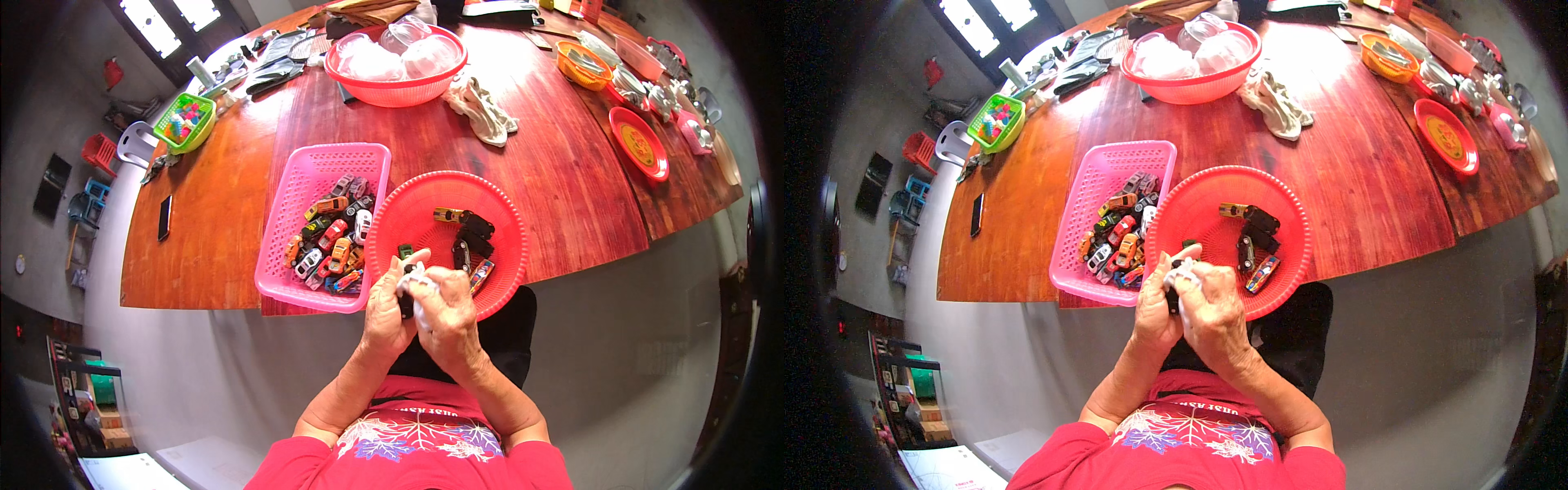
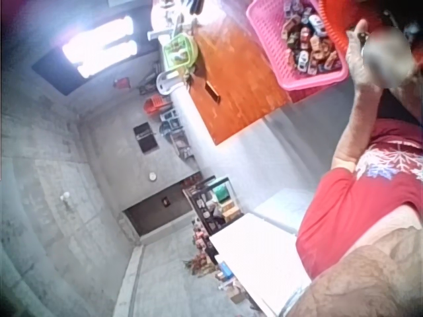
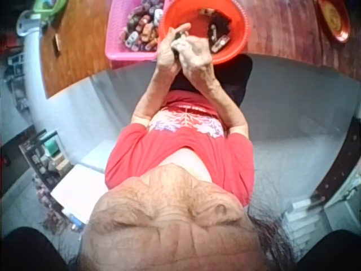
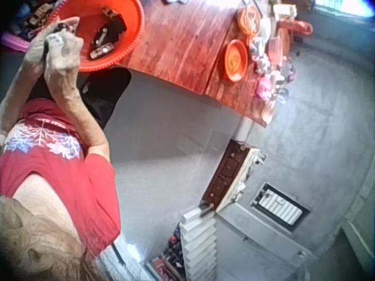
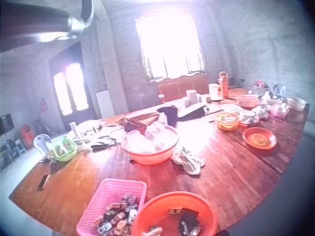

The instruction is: The person wipes small toy cars with a white cloth while sitting at a wooden table. They pick up each toy car from a pink basket, wipe it thoroughly, and place it into a red basket. The process is repeated for multiple toy cars throughout the video.

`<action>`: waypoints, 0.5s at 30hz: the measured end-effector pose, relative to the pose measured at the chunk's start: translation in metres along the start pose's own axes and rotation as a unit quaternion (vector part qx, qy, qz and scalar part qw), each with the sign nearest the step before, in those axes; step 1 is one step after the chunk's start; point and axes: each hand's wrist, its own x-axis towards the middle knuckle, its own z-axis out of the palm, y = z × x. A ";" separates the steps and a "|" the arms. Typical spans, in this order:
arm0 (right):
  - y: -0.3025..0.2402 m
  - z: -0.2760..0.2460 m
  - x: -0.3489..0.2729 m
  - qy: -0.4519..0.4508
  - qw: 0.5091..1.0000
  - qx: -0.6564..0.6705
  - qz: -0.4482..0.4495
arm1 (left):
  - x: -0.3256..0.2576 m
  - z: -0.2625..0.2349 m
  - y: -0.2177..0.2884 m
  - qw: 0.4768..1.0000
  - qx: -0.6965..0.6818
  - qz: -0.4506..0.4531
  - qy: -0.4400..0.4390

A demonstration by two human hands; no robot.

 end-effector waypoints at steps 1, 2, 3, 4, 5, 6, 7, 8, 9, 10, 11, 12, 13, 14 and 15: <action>-0.003 -0.001 -0.005 -0.017 0.999 0.028 -0.008 | 0.002 -0.007 0.001 1.000 0.008 0.001 -0.011; -0.005 0.000 -0.012 -0.026 0.999 0.042 -0.015 | 0.001 -0.001 0.005 1.000 0.026 0.007 0.011; -0.006 0.002 -0.017 -0.036 0.998 0.055 -0.022 | 0.002 -0.007 0.005 1.000 0.026 -0.003 0.010; -0.006 0.001 -0.019 -0.035 0.997 0.059 -0.031 | 0.004 -0.010 0.003 1.000 0.011 -0.009 -0.003; -0.001 0.002 -0.019 -0.025 0.996 0.079 -0.033 | 0.004 -0.011 0.002 1.000 -0.004 -0.013 -0.017; 0.002 0.001 -0.017 0.001 0.998 0.051 -0.022 | 0.003 -0.010 0.000 0.999 -0.029 -0.031 -0.030; 0.004 0.000 -0.012 0.028 0.999 0.022 -0.011 | 0.002 -0.008 -0.002 0.996 -0.055 -0.048 -0.043; 0.008 0.002 -0.007 0.058 0.998 0.009 0.012 | 0.004 -0.013 -0.005 0.988 -0.095 -0.051 -0.113; 0.009 0.003 -0.003 0.062 0.997 0.013 0.032 | 0.005 -0.015 -0.008 0.988 -0.109 -0.046 -0.098; 0.008 0.004 -0.003 0.056 0.998 0.011 0.027 | 0.005 -0.017 -0.007 0.987 -0.120 -0.041 -0.098; 0.008 0.005 -0.002 0.051 0.998 0.006 0.022 | 0.007 -0.018 -0.007 0.986 -0.132 -0.038 -0.099; 0.006 0.004 -0.004 0.040 0.999 0.005 0.017 | 0.009 -0.021 -0.007 0.986 -0.130 -0.035 -0.101; 0.004 0.003 -0.006 0.028 1.000 0.004 0.012 | 0.012 -0.026 -0.006 0.986 -0.128 -0.033 -0.104; 0.002 0.002 -0.008 0.014 1.000 0.006 -0.008 | 0.013 -0.030 -0.006 0.986 -0.126 -0.029 -0.103; 0.000 0.001 -0.012 -0.006 1.000 0.004 -0.018 | 0.013 -0.031 -0.005 0.993 -0.102 -0.027 -0.056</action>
